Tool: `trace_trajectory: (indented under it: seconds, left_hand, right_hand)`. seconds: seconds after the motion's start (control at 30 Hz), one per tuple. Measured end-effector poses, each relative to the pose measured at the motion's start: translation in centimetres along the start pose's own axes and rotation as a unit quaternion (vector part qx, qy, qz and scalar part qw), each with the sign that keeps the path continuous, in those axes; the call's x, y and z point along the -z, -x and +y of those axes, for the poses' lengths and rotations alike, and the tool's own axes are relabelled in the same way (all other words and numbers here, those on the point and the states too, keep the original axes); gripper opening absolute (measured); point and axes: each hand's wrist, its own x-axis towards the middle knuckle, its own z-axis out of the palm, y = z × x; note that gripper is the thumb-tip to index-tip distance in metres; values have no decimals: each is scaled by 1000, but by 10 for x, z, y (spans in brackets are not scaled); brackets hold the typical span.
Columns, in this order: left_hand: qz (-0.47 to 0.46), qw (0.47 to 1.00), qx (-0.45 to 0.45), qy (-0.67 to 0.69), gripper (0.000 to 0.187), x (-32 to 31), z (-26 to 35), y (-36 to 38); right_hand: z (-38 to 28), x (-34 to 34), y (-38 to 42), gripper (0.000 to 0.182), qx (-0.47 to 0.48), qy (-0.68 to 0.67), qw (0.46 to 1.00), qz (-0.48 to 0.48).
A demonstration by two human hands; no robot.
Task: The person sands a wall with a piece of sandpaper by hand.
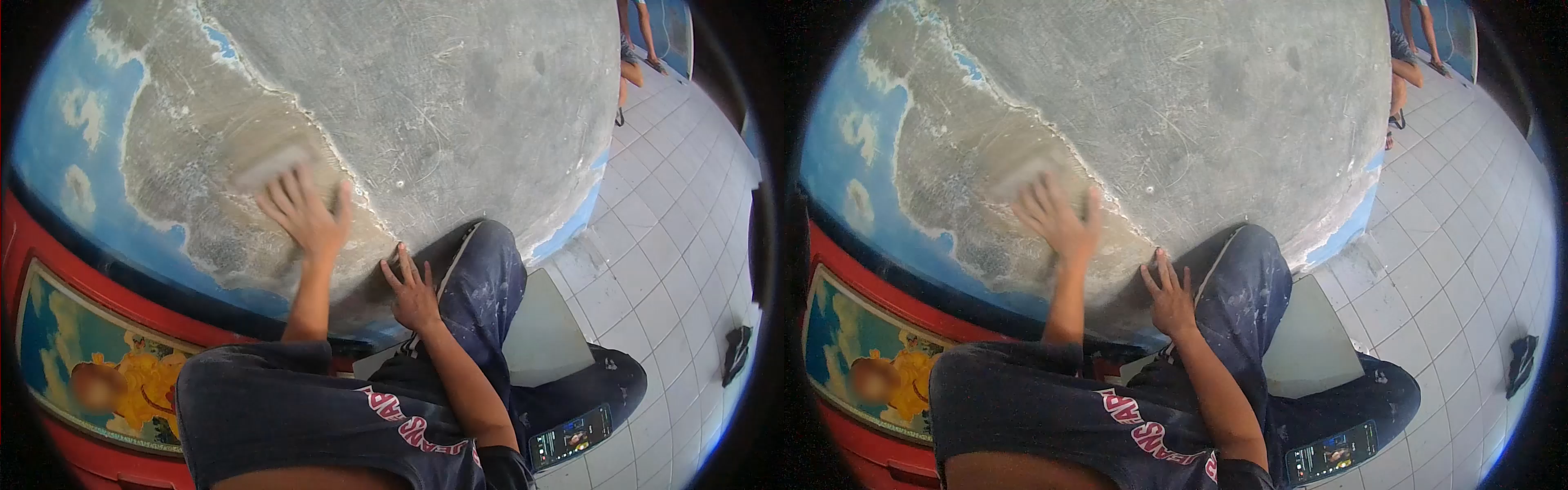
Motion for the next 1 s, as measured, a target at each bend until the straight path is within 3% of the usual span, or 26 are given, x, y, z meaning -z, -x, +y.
trace_trajectory:
  seconds: [0.1, 0.13, 0.2, 0.27, 0.33, 0.4, 0.5, 0.57, 0.63, 0.77, 0.83, 0.97, 1.0]
  left_hand:
    - [-134, 988, -36, 60, 80, -21, 31, 90]
    - [-138, 988, -35, 59, 80, -10, 29, 94]
    - [-272, 958, -24, 89, 86, 5, 26, 92]
    - [-283, 958, 37, 38, 89, 11, 8, 67]
    - [-101, 989, 105, 5, 92, 10, -20, 28]
    - [-11, 991, 114, 66, 97, 28, -36, -19]
    - [27, 994, 102, 43, 94, 18, -30, -20]
    - [-80, 994, 77, -9, 92, 3, -12, 19]
    - [-195, 979, 41, 29, 91, 0, 20, 61]
    - [-232, 962, -8, 141, 94, 5, 37, 80]
    - [-250, 967, 10, 38, 96, 15, 16, 49]
    - [5, 994, 98, 36, 95, 19, -25, -25]
    - [8, 994, 102, 39, 95, 21, -28, -29]
  right_hand:
    - [10, -2, 4, 84, 22, 12, 999, 32]
    - [6, -2, 4, 83, 19, 12, 999, 23]
    - [6, 0, 2, 82, 13, 16, 1000, 12]
    - [7, -6, 3, 93, 29, 22, 998, 46]
    - [5, -1, 2, 93, 27, 23, 999, 29]
    - [2, 0, 3, 94, 29, 21, 999, 16]
    - [2, -1, 2, 95, 25, 51, 998, 23]
    - [6, -8, 2, 95, 33, 70, 996, 43]
    - [7, -5, 1, 94, 27, 70, 997, 36]
    - [3, -3, 3, 91, 27, 45, 998, 30]
    - [4, -3, 4, 91, 25, 46, 998, 33]
    - [3, -3, 3, 92, 29, 37, 999, 29]
    - [3, -5, 2, 92, 28, 42, 998, 29]
